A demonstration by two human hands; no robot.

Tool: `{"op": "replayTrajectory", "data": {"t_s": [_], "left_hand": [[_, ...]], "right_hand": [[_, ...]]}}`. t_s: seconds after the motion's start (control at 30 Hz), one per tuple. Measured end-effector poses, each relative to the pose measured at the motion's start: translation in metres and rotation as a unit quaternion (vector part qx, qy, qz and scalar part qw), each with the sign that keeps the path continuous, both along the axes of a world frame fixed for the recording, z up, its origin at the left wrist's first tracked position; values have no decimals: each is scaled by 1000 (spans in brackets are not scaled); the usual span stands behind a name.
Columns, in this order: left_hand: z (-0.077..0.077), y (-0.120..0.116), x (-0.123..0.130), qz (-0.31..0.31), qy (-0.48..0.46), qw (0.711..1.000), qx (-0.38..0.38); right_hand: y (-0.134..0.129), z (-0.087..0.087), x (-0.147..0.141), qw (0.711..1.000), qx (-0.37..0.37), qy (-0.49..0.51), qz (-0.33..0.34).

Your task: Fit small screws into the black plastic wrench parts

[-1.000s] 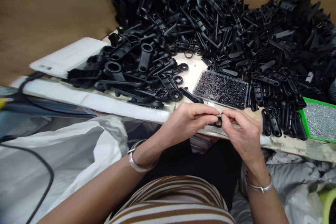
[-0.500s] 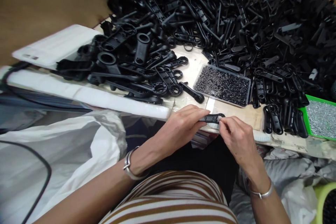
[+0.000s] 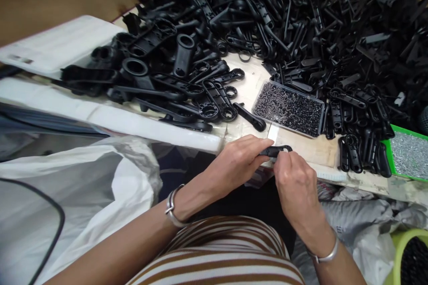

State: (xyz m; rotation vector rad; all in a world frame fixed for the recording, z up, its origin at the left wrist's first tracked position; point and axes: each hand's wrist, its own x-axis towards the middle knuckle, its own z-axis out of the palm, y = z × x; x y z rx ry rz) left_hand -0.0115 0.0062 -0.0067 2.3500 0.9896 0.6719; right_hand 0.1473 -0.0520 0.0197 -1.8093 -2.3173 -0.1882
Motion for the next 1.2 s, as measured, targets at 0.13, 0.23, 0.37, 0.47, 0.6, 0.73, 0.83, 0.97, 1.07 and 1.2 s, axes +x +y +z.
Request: {"op": "replayTrajectory", "data": {"t_s": [0.13, 0.23, 0.37, 0.47, 0.6, 0.73, 0.83, 0.97, 1.07, 1.2], "left_hand": [[0, 1, 0, -1, -22, 1000, -17], [-1, 2, -1, -6, -41, 999, -28], [-1, 2, -2, -13, -50, 998, -38], [0, 2, -3, -16, -50, 998, -39], [0, 3, -2, -20, -58, 998, -34], [0, 3, -2, -25, -65, 997, -37], [-1, 3, -2, -25, -63, 997, -41], [-3, 4, -2, -16, -73, 997, -32], [-7, 5, -1, -1, -95, 995, -19], [-9, 1, -2, 27, -156, 987, -15]], "right_hand": [[2, 4, 1, 993, -43, 100, -47], [6, 8, 8, 974, -92, 190, -82], [10, 12, 12, 963, -126, 214, -100], [11, 12, 9, 972, -127, 174, -96], [13, 12, 7, 985, -105, 96, -96], [15, 13, 8, 989, -111, 47, -85], [14, 15, -2, 990, -115, -34, -73], [15, 17, -27, 975, -93, -171, -109], [21, 17, -23, 979, -107, -109, -133], [17, 10, 12, 914, -213, 309, -152]]}}
